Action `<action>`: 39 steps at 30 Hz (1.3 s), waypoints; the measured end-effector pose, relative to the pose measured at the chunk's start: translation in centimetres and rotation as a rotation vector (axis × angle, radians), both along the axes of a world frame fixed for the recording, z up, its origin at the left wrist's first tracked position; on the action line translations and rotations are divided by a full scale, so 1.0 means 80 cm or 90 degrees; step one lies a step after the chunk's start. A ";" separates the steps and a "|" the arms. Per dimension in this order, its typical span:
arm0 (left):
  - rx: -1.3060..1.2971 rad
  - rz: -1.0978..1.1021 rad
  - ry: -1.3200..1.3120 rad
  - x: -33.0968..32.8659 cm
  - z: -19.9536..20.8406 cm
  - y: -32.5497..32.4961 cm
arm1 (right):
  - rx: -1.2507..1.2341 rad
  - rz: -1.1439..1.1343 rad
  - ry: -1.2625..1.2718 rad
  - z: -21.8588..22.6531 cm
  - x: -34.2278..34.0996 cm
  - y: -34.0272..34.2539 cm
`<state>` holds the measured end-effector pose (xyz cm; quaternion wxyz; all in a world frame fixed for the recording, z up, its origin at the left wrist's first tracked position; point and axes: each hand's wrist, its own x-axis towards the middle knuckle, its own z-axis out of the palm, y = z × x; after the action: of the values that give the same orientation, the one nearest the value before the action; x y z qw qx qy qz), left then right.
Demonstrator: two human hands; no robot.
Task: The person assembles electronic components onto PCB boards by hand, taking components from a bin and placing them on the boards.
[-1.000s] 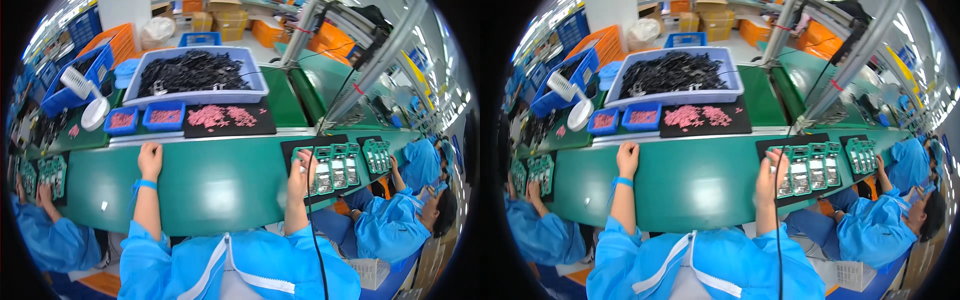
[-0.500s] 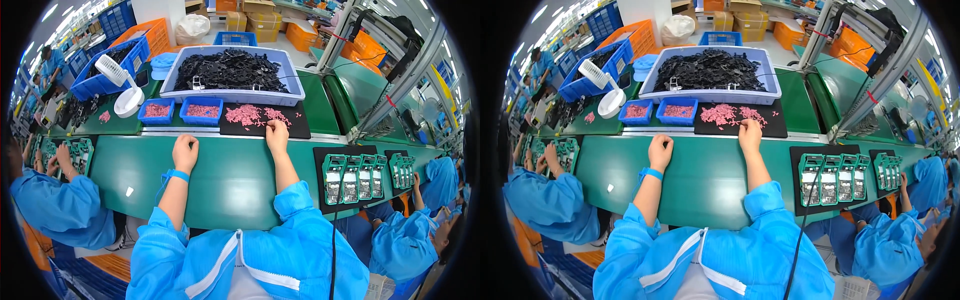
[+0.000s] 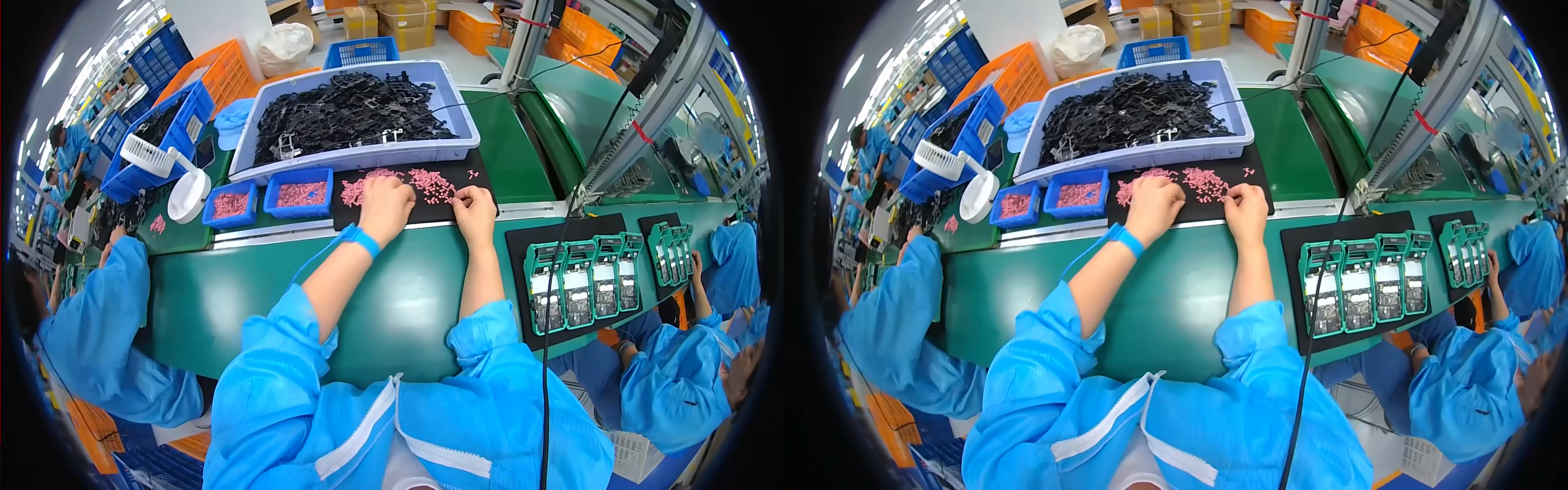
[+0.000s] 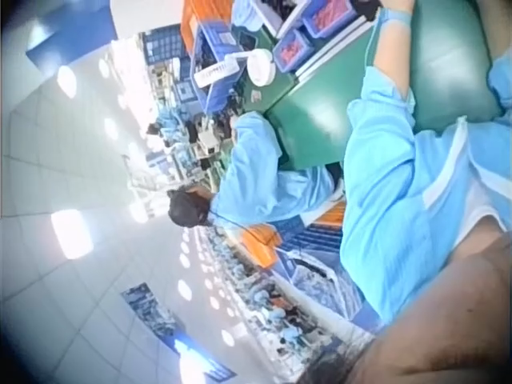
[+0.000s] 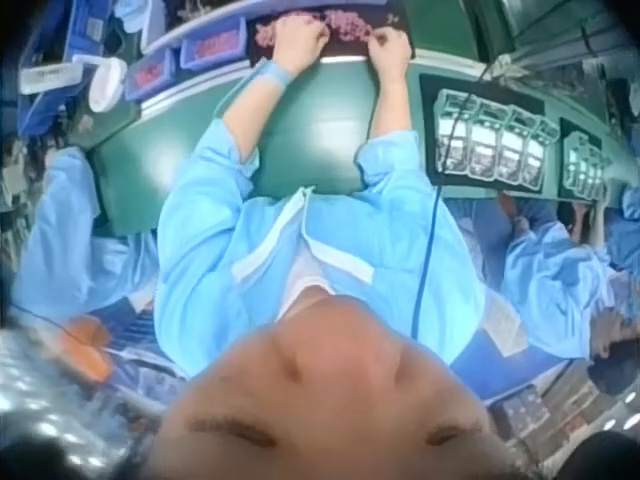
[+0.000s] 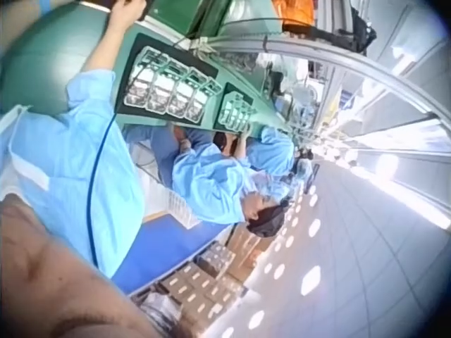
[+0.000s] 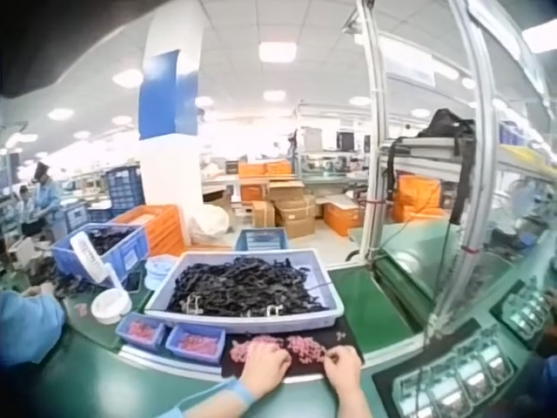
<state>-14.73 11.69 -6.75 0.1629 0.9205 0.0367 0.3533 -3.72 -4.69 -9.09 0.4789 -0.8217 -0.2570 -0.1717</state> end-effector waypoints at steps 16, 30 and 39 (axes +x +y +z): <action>0.128 0.073 0.232 0.087 -0.010 -0.021 | -0.182 0.040 0.010 0.016 0.002 0.004; 0.264 0.003 0.292 -0.135 -0.013 -0.105 | -0.315 -0.051 -0.123 -0.003 -0.002 0.015; -0.006 0.019 0.092 -0.147 -0.047 -0.097 | -0.173 -0.022 -0.103 0.000 -0.038 0.022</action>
<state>-26.49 3.92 -10.52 0.1589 0.9423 0.0637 0.2879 -6.72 -2.93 -9.08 0.3382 -0.8666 -0.3016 -0.2089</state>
